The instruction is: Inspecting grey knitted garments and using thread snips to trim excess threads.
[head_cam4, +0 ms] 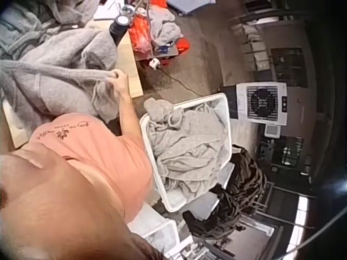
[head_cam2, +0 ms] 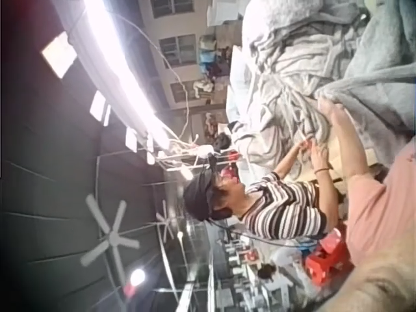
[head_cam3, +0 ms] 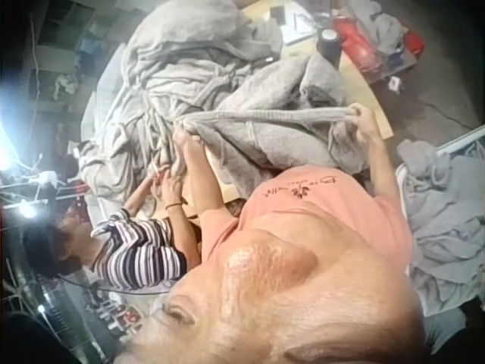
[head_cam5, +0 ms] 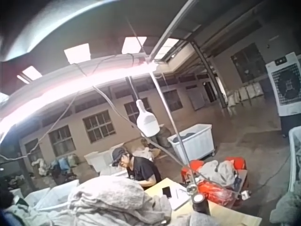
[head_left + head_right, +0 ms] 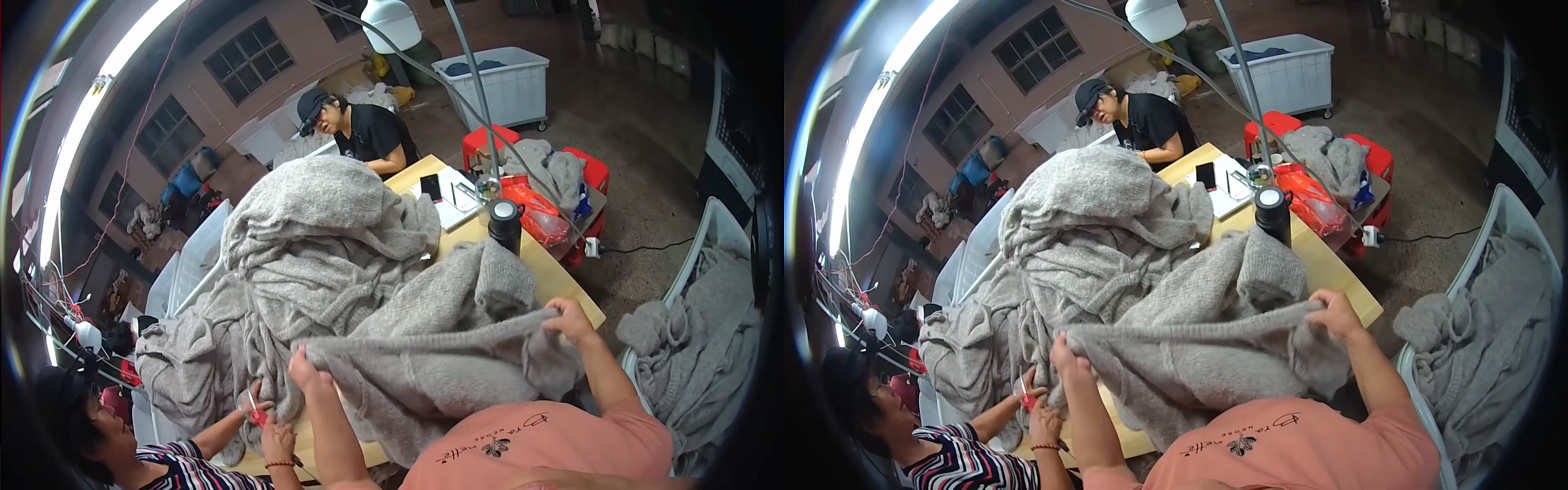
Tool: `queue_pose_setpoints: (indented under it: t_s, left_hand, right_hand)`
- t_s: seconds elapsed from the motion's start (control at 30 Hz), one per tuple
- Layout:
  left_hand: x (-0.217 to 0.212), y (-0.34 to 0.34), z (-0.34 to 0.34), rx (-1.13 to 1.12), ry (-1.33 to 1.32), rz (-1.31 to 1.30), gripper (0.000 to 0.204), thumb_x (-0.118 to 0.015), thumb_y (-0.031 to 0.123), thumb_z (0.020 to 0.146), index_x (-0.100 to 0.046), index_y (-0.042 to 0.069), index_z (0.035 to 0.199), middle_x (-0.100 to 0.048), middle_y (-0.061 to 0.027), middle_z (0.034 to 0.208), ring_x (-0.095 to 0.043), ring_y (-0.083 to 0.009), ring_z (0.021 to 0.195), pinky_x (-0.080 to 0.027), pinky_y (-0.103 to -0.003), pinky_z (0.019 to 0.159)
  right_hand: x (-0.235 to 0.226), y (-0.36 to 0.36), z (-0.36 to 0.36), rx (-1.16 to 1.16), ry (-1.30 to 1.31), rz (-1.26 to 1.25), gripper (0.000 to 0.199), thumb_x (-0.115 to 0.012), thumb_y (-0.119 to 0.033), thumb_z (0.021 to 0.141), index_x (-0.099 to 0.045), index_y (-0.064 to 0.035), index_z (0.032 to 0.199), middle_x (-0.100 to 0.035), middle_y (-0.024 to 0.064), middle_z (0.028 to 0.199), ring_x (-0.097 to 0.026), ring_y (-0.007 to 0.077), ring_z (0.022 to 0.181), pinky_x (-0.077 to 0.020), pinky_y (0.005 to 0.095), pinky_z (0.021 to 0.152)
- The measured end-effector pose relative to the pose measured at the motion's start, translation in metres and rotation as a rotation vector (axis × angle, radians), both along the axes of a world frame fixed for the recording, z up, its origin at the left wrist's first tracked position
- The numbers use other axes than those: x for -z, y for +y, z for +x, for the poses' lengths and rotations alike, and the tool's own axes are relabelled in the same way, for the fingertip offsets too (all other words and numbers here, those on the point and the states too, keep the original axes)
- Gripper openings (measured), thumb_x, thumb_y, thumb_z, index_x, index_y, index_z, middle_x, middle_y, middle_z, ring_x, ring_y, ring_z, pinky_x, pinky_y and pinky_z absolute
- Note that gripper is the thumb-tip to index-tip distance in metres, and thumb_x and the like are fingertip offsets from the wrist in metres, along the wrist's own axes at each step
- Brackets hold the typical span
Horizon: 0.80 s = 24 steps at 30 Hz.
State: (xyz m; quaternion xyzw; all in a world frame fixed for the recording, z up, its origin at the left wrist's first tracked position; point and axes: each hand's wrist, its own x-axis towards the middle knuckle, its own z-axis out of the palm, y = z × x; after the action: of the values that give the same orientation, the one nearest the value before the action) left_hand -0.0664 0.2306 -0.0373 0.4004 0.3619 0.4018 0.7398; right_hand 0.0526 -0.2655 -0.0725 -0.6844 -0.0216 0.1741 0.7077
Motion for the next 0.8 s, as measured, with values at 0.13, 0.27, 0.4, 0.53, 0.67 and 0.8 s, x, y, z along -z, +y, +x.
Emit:
queue_pose_setpoints:
  t_s: [0.13,0.27,0.4,0.53,0.67,0.8]
  left_hand:
    - [-0.009,-0.041,-0.024,0.057,-0.047,-0.16,0.008,-0.05,0.002,0.073,-0.055,0.0,0.08,-0.058,-0.0091,0.076,-0.056,-0.0189,0.065,-0.047,-0.032,0.058]
    - [-0.023,-0.12,-0.015,0.465,-0.029,0.117,0.016,-0.049,-0.008,0.07,-0.056,0.0,0.083,-0.059,-0.0088,0.074,-0.057,-0.0136,0.061,-0.048,-0.028,0.054]
    - [-0.022,-0.206,0.007,0.771,0.053,0.091,0.007,-0.057,-0.001,0.074,-0.057,0.001,0.08,-0.06,-0.0051,0.071,-0.057,-0.0111,0.06,-0.047,-0.023,0.055]
    - [-0.004,-0.232,0.014,0.925,0.082,0.059,0.002,-0.059,0.003,0.077,-0.061,0.003,0.077,-0.059,0.0009,0.07,-0.051,-0.0039,0.059,-0.04,-0.018,0.052]
    - [0.014,-0.232,0.009,0.99,0.116,-0.025,0.006,-0.056,0.006,0.08,-0.061,0.002,0.078,-0.059,0.0002,0.071,-0.05,-0.0038,0.059,-0.037,-0.018,0.051]
    - [0.03,-0.226,0.003,1.005,0.089,-0.077,0.012,-0.053,0.007,0.082,-0.06,-0.002,0.086,-0.061,-0.0037,0.08,-0.054,-0.0077,0.067,-0.041,-0.021,0.06]
  right_hand:
    - [0.013,-0.001,0.011,-0.017,-0.437,-0.051,0.021,-0.051,0.01,0.06,-0.059,0.0003,0.076,-0.057,0.0038,0.074,-0.054,0.0128,0.071,-0.0422,0.0238,0.067]
    - [-0.045,0.049,0.001,-0.305,-0.635,0.229,0.03,-0.046,0.012,0.06,-0.062,0.001,0.083,-0.059,0.0079,0.08,-0.055,0.0169,0.079,-0.0427,0.0254,0.071]
    - [-0.076,0.102,-0.025,-0.842,-0.939,0.245,0.038,-0.054,0.003,0.072,-0.053,-0.0029,0.109,-0.057,0.0109,0.091,-0.054,0.025,0.087,-0.044,0.0314,0.076]
    - [-0.037,0.108,-0.032,-0.826,-0.92,0.119,0.03,-0.053,0.003,0.07,-0.052,-0.0023,0.099,-0.055,0.0115,0.092,-0.055,0.0272,0.084,-0.0455,0.0349,0.07]
    - [-0.043,0.111,-0.026,-0.552,-1.334,0.18,0.018,-0.054,0.002,0.066,-0.055,-0.0031,0.083,-0.053,0.0061,0.08,-0.055,0.0238,0.075,-0.0444,0.0344,0.061]
    - [-0.031,0.114,-0.026,-0.366,-1.342,0.049,0.013,-0.055,-0.001,0.065,-0.056,-0.0042,0.077,-0.053,0.0043,0.078,-0.052,0.0205,0.068,-0.0422,0.0317,0.057]
